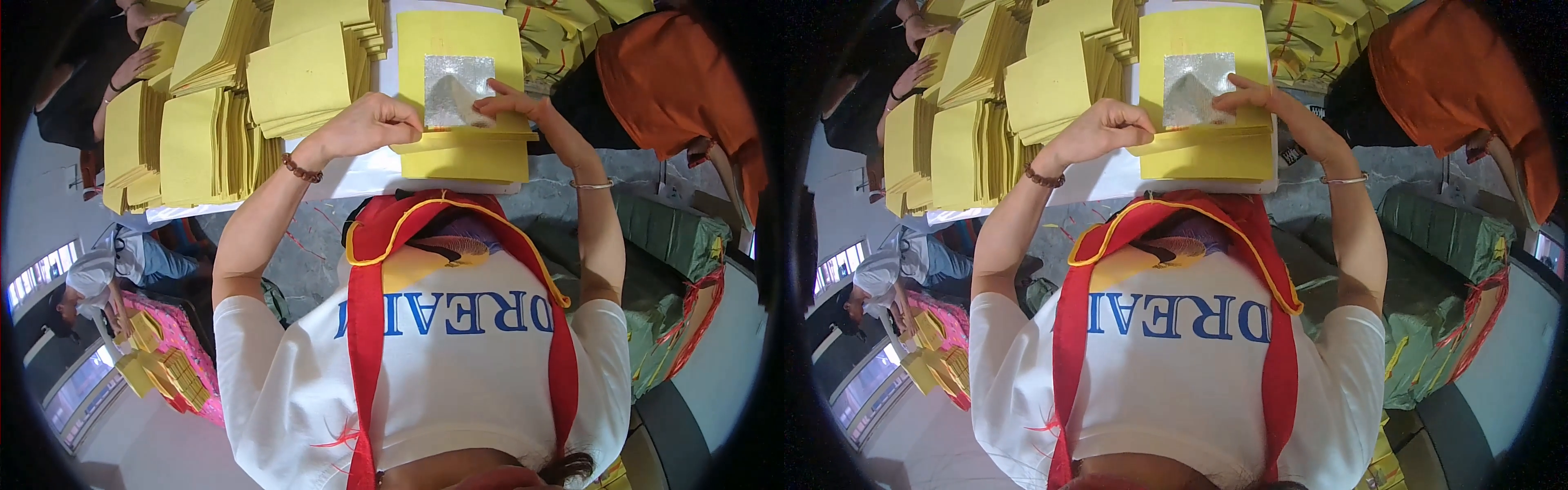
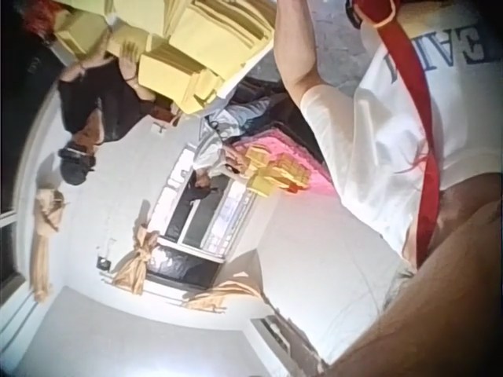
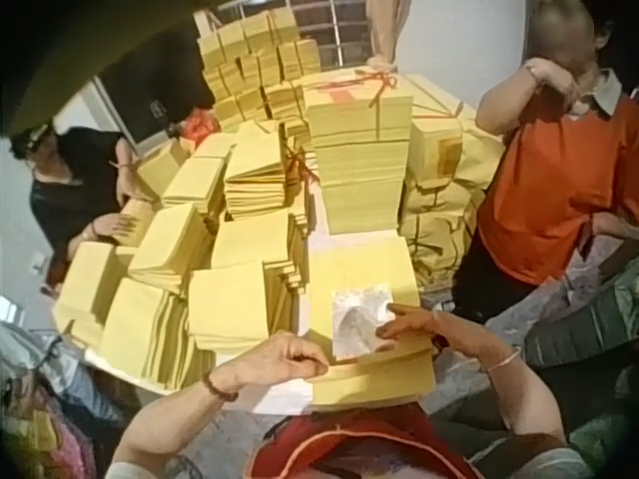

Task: Folding sheets of yellow joss paper with silver foil inserts.

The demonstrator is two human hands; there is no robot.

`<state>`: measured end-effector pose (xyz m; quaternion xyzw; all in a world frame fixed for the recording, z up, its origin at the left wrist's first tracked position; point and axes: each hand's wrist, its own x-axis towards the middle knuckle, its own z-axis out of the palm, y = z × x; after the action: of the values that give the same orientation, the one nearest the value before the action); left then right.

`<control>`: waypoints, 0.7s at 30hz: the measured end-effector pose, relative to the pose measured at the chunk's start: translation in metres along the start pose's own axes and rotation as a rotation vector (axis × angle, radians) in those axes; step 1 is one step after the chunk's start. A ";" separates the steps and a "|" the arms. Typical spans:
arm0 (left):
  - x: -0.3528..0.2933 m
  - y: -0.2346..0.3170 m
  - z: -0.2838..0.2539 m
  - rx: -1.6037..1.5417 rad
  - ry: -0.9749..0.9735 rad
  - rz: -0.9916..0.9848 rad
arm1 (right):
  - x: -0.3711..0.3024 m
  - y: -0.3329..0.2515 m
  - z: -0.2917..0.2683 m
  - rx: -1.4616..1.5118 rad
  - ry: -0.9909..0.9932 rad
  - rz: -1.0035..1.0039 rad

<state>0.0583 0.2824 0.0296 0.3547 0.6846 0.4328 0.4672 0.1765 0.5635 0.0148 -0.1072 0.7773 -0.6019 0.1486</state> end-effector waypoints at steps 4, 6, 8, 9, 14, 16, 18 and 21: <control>0.000 -0.005 -0.002 -0.065 -0.015 -0.020 | 0.001 0.003 0.000 -0.032 -0.043 -0.053; 0.002 -0.006 -0.005 -0.066 -0.038 -0.003 | -0.001 0.007 -0.001 -0.004 -0.051 -0.047; 0.004 -0.006 -0.007 -0.096 -0.046 -0.014 | -0.001 0.007 -0.002 0.026 -0.059 -0.041; 0.005 -0.006 -0.008 -0.124 -0.053 -0.027 | 0.000 0.004 -0.002 0.045 -0.059 -0.034; 0.008 -0.009 -0.010 -0.138 -0.080 -0.027 | 0.000 -0.003 0.004 -0.027 -0.065 0.088; 0.009 -0.005 -0.012 -0.145 -0.097 -0.037 | 0.000 0.004 -0.001 -0.021 -0.077 0.017; 0.011 0.000 -0.014 -0.119 -0.150 -0.054 | 0.000 0.003 -0.004 0.081 -0.071 0.026; 0.010 0.006 -0.013 -0.110 -0.142 -0.061 | 0.001 0.003 -0.004 0.225 -0.071 0.038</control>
<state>0.0437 0.2903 0.0343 0.3373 0.6356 0.4290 0.5461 0.1746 0.5674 0.0128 -0.0962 0.7008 -0.6783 0.1987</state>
